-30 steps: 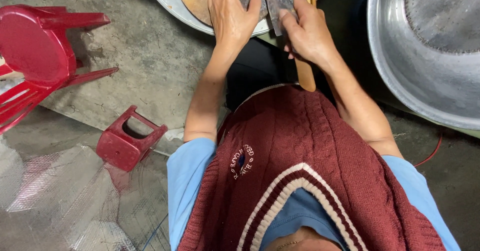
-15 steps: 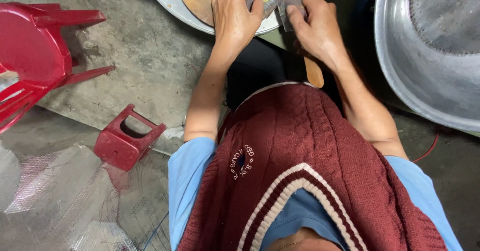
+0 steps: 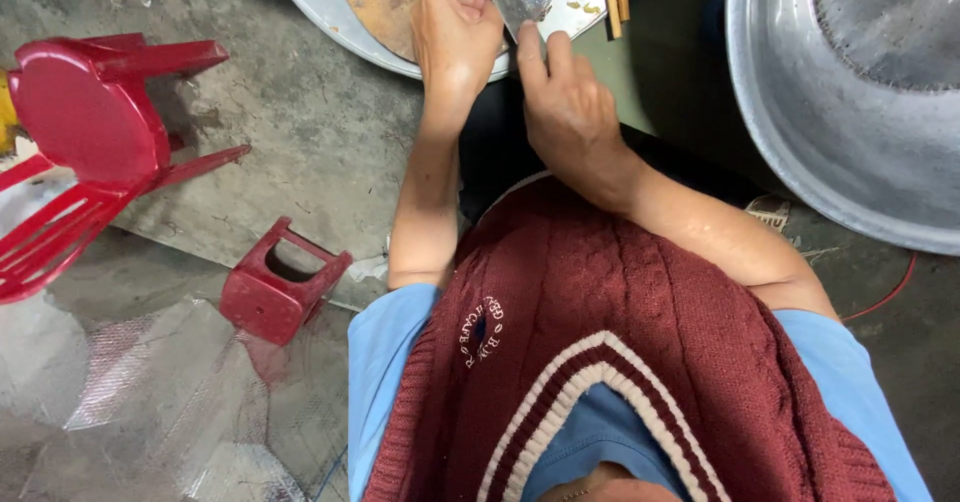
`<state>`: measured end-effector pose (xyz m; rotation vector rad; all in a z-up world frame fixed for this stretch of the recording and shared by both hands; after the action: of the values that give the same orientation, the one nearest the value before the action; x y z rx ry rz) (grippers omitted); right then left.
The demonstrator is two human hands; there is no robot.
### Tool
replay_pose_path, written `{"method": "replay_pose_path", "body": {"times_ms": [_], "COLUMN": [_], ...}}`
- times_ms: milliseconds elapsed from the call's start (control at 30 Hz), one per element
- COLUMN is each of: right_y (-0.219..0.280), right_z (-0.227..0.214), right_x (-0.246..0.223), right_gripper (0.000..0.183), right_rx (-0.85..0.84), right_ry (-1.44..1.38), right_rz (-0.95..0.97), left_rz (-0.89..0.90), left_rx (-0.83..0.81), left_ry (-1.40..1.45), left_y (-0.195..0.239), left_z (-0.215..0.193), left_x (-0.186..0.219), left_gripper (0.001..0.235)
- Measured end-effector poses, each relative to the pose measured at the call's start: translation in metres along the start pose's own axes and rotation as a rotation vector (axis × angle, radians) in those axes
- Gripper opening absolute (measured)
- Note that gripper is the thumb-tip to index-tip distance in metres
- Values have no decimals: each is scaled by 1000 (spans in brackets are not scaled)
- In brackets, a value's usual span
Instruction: Mincing a small piece of an ingredient on a wooden cutting board using a large knife at floor level.
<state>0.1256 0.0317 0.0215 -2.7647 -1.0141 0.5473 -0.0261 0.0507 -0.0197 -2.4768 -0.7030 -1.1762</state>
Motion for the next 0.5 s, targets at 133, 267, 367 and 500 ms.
{"method": "replay_pose_path", "body": {"times_ms": [133,267,367,500], "right_y": [-8,-14,-15,-21], "right_z": [10,9,2,5], "right_x": [4,7,7,12], "right_gripper": [50,51,45,47], "right_rx": [-73,-80,-53,-137], "right_ry": [-28,-112,-137,-216], "right_rz": [28,30,-1,47], "left_rz": [1,-22,-18,-13], "left_rx": [18,-6,6,21], "left_ry": [34,45,114,100], "left_y": [0,0,3,4], "left_z": [-4,-1,1,0], "left_x": [3,-1,-2,-1], "left_gripper": [5,6,11,6]}}
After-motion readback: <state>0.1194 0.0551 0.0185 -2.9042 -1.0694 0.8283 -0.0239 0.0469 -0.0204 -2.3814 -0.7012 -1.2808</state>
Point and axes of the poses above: each hand's wrist, its own y-axis away from the middle knuckle, its own z-axis out of the palm, x = y × z, the point moved 5 cm from there along -y, towards the middle knuckle, and after that the axes turned 6 degrees about x, right-handed, at the moved point
